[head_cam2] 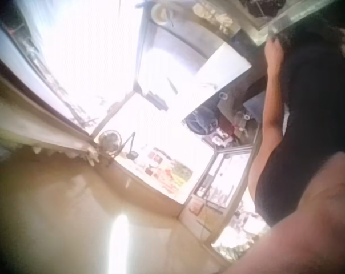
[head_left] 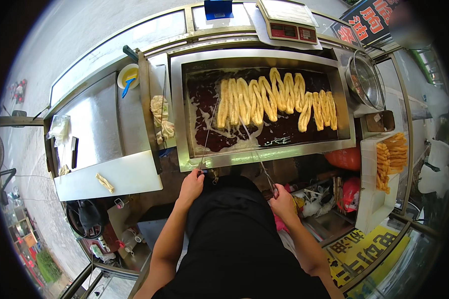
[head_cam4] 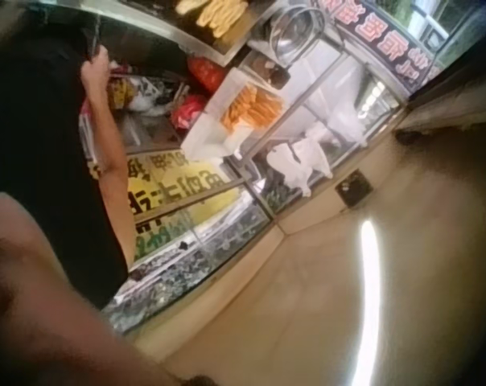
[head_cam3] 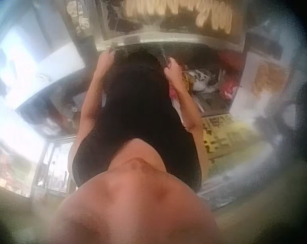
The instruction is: The person fries twisted dough sticks in a deep fryer, using long metal skewers to turn and arrange them. They remove cooked sticks, place them in a tray, and bag them for a customer.
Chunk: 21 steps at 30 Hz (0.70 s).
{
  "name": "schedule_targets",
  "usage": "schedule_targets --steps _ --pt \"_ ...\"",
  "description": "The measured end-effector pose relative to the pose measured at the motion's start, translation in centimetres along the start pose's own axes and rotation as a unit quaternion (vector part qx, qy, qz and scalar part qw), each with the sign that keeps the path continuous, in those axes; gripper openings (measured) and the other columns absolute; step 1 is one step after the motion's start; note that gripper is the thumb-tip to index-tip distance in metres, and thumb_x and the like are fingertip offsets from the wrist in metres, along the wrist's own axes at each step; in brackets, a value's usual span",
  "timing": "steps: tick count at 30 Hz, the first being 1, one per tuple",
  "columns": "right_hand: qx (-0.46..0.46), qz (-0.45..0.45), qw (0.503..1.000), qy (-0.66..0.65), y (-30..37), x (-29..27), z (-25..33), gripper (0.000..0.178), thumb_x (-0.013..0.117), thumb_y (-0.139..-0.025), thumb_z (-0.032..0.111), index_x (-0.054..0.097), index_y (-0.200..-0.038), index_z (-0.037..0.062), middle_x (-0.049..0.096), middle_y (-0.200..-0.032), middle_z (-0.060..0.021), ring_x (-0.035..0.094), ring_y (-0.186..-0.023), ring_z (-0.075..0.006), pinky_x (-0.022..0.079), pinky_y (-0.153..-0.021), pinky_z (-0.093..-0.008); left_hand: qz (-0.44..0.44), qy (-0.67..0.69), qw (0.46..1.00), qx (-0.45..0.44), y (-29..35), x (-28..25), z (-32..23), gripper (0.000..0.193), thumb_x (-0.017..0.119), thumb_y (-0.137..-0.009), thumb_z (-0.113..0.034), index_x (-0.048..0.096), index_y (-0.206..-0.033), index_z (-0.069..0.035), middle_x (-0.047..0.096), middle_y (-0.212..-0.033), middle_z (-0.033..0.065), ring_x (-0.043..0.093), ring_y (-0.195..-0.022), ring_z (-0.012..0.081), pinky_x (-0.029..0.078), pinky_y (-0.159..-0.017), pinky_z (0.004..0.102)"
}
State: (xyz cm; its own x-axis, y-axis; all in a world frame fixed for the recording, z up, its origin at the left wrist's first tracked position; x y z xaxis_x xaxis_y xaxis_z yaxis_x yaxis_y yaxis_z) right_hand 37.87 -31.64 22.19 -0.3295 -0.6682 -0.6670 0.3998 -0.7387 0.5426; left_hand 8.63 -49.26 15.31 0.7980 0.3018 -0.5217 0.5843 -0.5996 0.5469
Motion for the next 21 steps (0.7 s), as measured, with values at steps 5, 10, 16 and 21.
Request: schedule_targets --steps 5,10,16,21 --pt "0.020 -0.052 0.998 -0.019 0.7 -0.9 -2.9 0.047 0.057 -0.073 0.002 0.056 -0.120 0.0019 0.058 -0.081 -0.0128 0.061 -0.080 -0.0321 0.049 -0.073 -0.0415 0.001 0.006 1.000 -0.011 0.0 -0.1 -0.2 0.027 0.053 -0.091 -0.023 0.061 -0.108 -0.002 0.066 -0.094 0.0230 0.063 -0.092 0.0398 0.049 -0.080 0.0418" --pt "-0.003 -0.044 0.999 -0.005 0.1 -1.1 -2.5 0.048 0.058 -0.073 0.003 0.056 -0.121 0.0009 0.059 -0.082 -0.0133 0.061 -0.081 -0.0329 0.049 -0.073 -0.0421 0.004 0.010 1.000 -0.015 -0.2 0.0 0.0 0.028 0.053 -0.091 -0.023 0.062 -0.108 -0.002 0.066 -0.094 0.0230 0.064 -0.092 0.0395 0.049 -0.080 0.0417" --pt "-0.043 0.030 0.999 0.012 0.1 0.6 -0.2 0.050 0.058 -0.072 0.004 0.055 -0.122 0.0014 0.060 -0.082 -0.0142 0.061 -0.082 -0.0347 0.049 -0.074 -0.0434 0.008 0.011 1.000 -0.013 -0.1 -0.3 -0.5 0.028 0.054 -0.092 -0.023 0.061 -0.108 -0.001 0.067 -0.099 0.0243 0.062 -0.097 0.0428 0.049 -0.084 0.0452" --pt "-0.068 0.013 0.998 -0.010 -1.5 5.1 1.0 0.047 0.058 -0.074 0.004 0.055 -0.120 0.0003 0.060 -0.080 -0.0147 0.061 -0.078 -0.0347 0.049 -0.072 -0.0431 0.012 0.013 1.000 -0.020 0.0 -0.3 -0.4 0.028 0.053 -0.092 -0.023 0.061 -0.108 -0.001 0.067 -0.098 0.0245 0.062 -0.097 0.0430 0.049 -0.084 0.0454"
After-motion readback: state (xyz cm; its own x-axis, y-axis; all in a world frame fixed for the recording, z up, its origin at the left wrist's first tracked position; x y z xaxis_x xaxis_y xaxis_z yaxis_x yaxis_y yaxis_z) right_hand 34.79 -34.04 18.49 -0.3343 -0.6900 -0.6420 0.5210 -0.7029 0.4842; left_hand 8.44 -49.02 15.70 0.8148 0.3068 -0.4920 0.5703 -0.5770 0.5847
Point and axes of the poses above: each hand's wrist, its own y-axis away from the middle knuckle, its own x-axis out of the palm, z = x × y, the point moved 1 cm from there along -y, towards the middle knuckle
